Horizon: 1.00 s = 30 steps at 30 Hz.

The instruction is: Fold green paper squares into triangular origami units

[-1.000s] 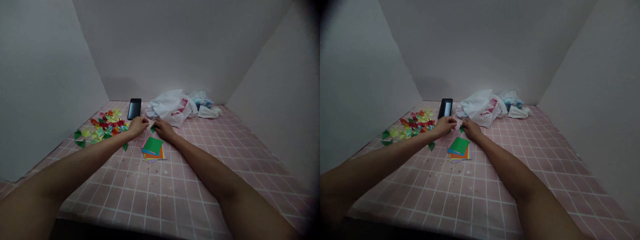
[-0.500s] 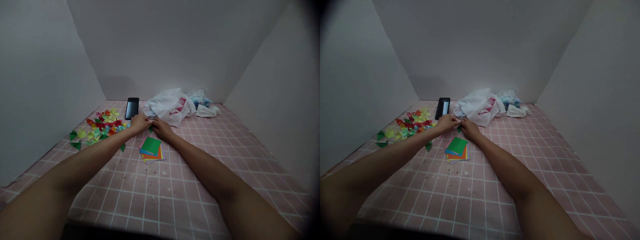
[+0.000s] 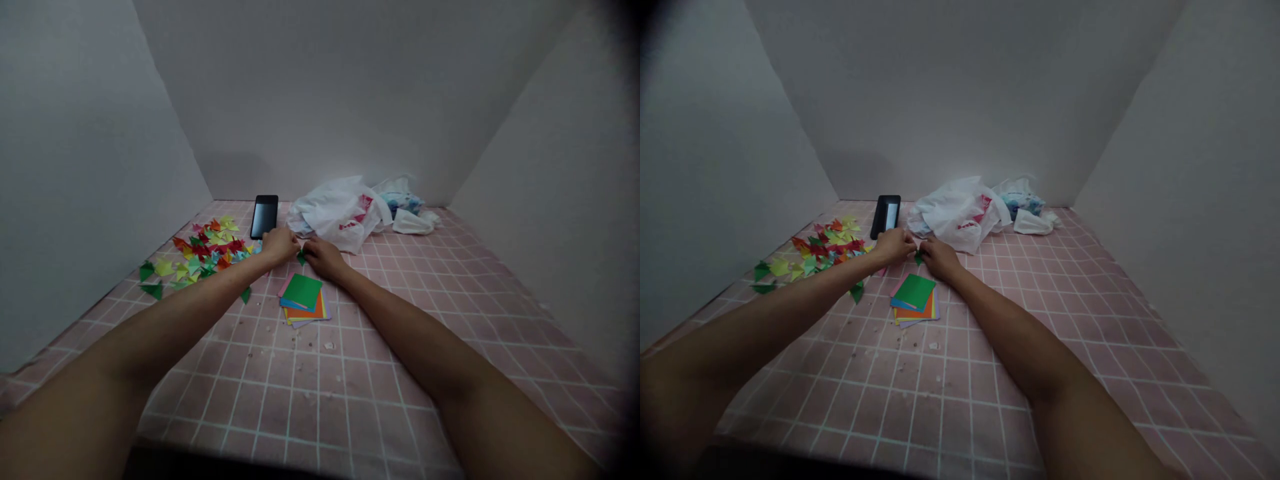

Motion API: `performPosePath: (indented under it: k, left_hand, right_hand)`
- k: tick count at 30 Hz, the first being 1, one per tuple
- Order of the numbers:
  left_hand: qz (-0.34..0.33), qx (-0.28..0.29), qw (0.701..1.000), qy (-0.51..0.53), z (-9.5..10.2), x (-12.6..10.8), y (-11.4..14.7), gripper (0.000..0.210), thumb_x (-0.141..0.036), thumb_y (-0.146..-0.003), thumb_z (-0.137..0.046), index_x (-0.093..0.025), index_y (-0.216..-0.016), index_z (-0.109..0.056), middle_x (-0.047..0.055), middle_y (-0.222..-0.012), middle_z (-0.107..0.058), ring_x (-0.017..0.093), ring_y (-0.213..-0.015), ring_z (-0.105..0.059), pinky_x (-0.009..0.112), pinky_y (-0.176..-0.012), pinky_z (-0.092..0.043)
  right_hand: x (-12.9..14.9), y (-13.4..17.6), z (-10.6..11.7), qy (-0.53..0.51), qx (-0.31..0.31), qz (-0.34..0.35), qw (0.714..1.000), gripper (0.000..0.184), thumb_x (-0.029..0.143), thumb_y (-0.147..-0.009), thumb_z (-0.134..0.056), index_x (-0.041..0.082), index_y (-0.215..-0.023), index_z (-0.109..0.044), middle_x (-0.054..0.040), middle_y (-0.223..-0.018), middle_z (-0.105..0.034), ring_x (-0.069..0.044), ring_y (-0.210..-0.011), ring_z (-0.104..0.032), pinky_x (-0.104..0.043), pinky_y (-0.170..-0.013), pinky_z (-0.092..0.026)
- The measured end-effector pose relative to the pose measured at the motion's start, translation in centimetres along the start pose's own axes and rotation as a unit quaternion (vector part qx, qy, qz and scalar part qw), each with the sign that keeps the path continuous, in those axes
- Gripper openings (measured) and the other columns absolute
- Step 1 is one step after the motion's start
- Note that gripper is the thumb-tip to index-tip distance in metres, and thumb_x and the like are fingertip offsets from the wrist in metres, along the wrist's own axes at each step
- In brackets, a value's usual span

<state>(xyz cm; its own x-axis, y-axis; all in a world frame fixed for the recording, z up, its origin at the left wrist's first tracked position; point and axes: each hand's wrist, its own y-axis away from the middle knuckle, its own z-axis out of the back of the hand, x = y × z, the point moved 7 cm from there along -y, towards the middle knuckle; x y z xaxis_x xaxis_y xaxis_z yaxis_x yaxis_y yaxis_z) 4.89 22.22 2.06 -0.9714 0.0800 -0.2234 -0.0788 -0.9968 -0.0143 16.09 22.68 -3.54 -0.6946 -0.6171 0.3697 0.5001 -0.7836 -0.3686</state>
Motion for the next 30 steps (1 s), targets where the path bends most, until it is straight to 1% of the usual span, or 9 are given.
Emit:
performPosePath:
  k: [7,11,14,18,24,27,30]
  left_hand:
    - [0.004,0.013,1.000,-0.002,-0.7,0.3,-0.4,0.022,-0.023,-0.080,-0.061,-0.018,-0.091,-0.080,0.013,-0.086,-0.079,0.030,-0.101,-0.070,0.036,-0.085,-0.046]
    - [-0.006,0.008,1.000,-0.006,-0.8,0.3,-0.5,0.022,-0.023,-0.081,-0.060,-0.017,-0.089,-0.080,0.014,-0.086,-0.078,0.032,-0.099,-0.070,0.038,-0.085,-0.046]
    - [-0.014,0.001,1.000,-0.010,-0.6,0.2,-0.4,0.022,-0.023,-0.081,-0.060,-0.017,-0.089,-0.080,0.013,-0.086,-0.078,0.032,-0.101,-0.070,0.037,-0.085,-0.045]
    - [-0.023,-0.006,1.000,-0.014,-0.4,0.1,-0.3,0.023,-0.023,-0.082,-0.060,-0.018,-0.091,-0.081,0.014,-0.094,-0.079,0.032,-0.103,-0.069,0.038,-0.085,-0.045]
    - [-0.031,-0.029,0.999,-0.024,0.6,0.1,0.2,0.030,-0.021,-0.087,-0.056,-0.022,-0.104,-0.081,0.012,-0.107,-0.078,0.031,-0.108,-0.066,0.039,-0.088,-0.044]
    - [-0.056,-0.042,0.997,-0.042,0.7,0.1,1.0,0.033,-0.018,-0.089,-0.054,-0.024,-0.107,-0.081,0.012,-0.117,-0.075,0.032,-0.112,-0.063,0.040,-0.090,-0.042]
    - [-0.088,-0.045,0.993,-0.069,0.4,0.0,1.8,0.036,-0.017,-0.090,-0.053,-0.026,-0.112,-0.080,0.012,-0.121,-0.072,0.032,-0.113,-0.061,0.041,-0.089,-0.039]
  right_hand:
    - [0.1,0.1,0.1,0.000,0.003,-0.001,1.000,0.013,0.015,-0.091,-0.058,0.017,-0.092,-0.070,-0.0076,-0.098,-0.067,-0.021,-0.087,-0.058,-0.028,-0.072,-0.038]
    - [0.1,0.1,0.1,-0.001,0.002,-0.001,1.000,0.013,0.014,-0.091,-0.058,0.017,-0.091,-0.070,-0.0077,-0.099,-0.066,-0.021,-0.088,-0.059,-0.028,-0.072,-0.038]
    - [0.1,0.1,0.1,-0.001,0.001,-0.003,1.000,0.013,0.014,-0.091,-0.058,0.017,-0.092,-0.070,-0.0079,-0.100,-0.066,-0.021,-0.089,-0.059,-0.028,-0.073,-0.039]
    - [0.2,0.1,0.1,-0.003,0.001,-0.002,1.000,0.014,0.014,-0.091,-0.057,0.018,-0.093,-0.070,-0.0078,-0.102,-0.067,-0.021,-0.090,-0.059,-0.028,-0.074,-0.039]
    - [0.2,0.1,0.2,-0.001,0.002,-0.003,1.000,0.013,0.014,-0.091,-0.058,0.017,-0.091,-0.071,-0.0083,-0.102,-0.067,-0.021,-0.089,-0.060,-0.029,-0.073,-0.038]
    - [0.2,0.1,0.1,0.000,0.002,-0.005,1.000,0.014,0.014,-0.091,-0.058,0.017,-0.094,-0.071,-0.0082,-0.102,-0.067,-0.021,-0.089,-0.060,-0.029,-0.072,-0.038]
    - [0.0,0.1,0.0,0.001,0.000,-0.007,1.000,0.015,0.015,-0.092,-0.058,0.017,-0.097,-0.072,-0.0079,-0.104,-0.067,-0.021,-0.090,-0.059,-0.028,-0.072,-0.038]
